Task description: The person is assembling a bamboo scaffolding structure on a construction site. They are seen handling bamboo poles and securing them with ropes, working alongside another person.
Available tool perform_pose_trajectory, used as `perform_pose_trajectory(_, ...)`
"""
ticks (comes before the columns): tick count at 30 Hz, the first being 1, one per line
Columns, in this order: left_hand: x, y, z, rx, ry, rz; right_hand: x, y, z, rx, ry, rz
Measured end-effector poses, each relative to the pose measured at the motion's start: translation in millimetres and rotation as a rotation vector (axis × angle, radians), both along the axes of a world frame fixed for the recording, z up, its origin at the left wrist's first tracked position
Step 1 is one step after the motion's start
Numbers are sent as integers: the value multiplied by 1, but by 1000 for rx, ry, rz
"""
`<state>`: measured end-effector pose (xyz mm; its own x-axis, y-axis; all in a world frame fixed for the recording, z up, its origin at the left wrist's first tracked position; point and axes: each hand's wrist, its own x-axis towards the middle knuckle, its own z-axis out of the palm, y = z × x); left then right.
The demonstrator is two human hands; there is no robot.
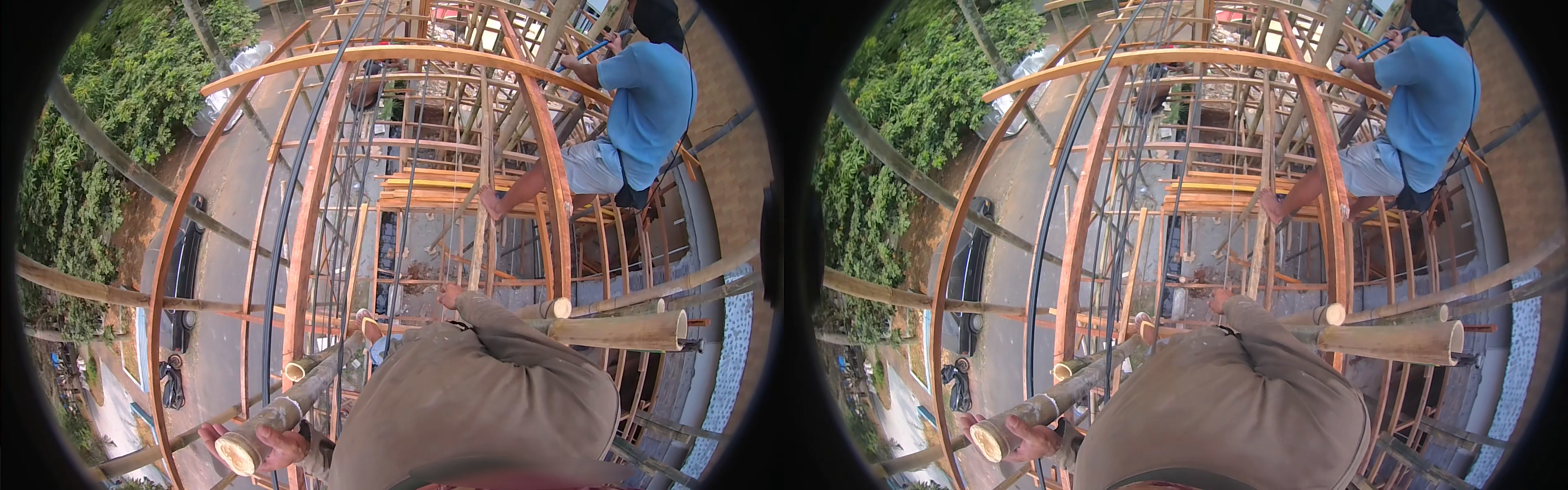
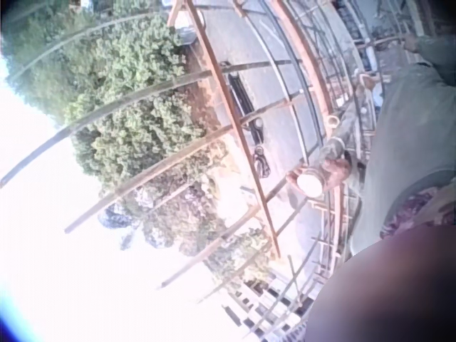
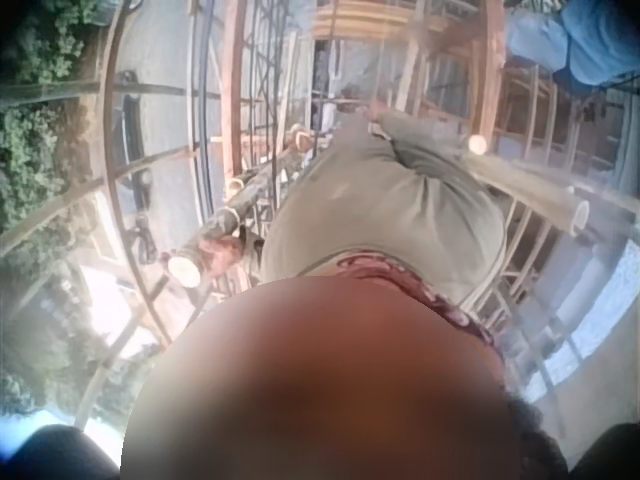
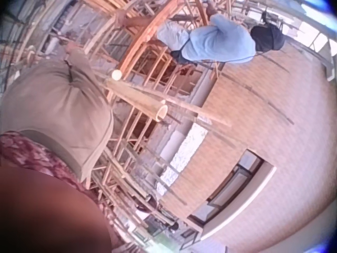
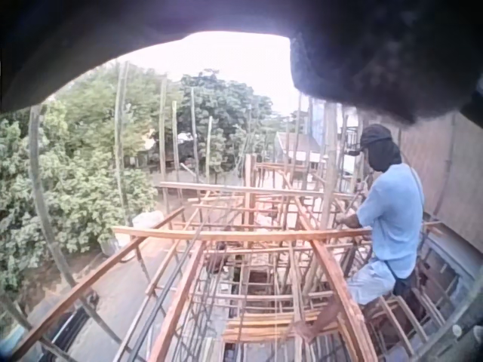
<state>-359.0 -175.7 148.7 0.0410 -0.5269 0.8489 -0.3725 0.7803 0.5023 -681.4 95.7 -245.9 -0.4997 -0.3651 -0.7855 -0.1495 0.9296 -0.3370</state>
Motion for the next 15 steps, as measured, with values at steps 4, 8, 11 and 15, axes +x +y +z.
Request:
perform_pose_trajectory(4, -1, 0, -1, 36, 47, -27, -1, -4, -1, 15, -4, 19)
perform_pose_trajectory(8, 0, -4, -1, -1, 67, -77, -2, -7, -2, 10, 28, -3)
perform_pose_trajectory(11, 0, -7, -1, -32, -6, -28, -2, -7, 6, 3, 31, -21)
perform_pose_trajectory(15, 1, -6, -3, -25, -4, -34, 0, -5, 23, 5, -10, -71)
